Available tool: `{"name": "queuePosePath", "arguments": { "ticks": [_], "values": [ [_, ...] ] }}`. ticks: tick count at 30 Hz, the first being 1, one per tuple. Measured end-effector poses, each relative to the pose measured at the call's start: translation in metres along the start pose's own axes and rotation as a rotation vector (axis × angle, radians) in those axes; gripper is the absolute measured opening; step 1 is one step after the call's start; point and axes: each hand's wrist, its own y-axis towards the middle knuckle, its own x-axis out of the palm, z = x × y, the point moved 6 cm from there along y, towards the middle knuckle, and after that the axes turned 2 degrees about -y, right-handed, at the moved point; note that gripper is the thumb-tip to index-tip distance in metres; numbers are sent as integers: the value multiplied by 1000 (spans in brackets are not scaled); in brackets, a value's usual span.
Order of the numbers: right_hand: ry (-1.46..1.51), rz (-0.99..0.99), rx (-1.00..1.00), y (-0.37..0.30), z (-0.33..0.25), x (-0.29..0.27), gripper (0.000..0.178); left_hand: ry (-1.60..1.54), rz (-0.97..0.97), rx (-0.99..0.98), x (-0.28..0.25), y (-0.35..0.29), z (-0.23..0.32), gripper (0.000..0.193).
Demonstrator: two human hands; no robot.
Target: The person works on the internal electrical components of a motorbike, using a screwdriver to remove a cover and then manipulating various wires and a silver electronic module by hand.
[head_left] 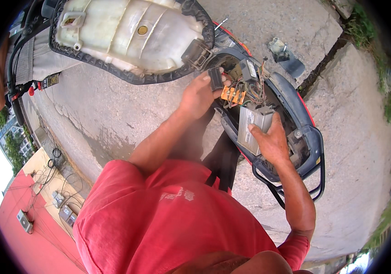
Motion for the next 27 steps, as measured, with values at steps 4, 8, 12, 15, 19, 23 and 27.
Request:
{"name": "queuePosePath", "arguments": {
  "ticks": [4,8,12,15,19,23,27],
  "values": [
    [-20,26,-43,3,7,1,70,-3,-3,1,-5,-2,5,50],
    [-28,28,-38,4,8,1,72,311,143,-36,-15,-4,2,48],
    [-16,11,-18,2,3,0,70,482,229,-171,-3,-16,-5,52],
    [-26,21,-21,0,1,0,68,459,200,-275,13,-21,-18,63],
    [-29,18,-32,1,2,0,66,373,164,-189,12,-13,-25,68],
    [-52,30,-33,0,0,-2,64,414,178,-95,15,-13,-22,62],
    [-55,34,-91,2,3,0,64,572,145,-139,13,-18,-13,55]
  ]
}}
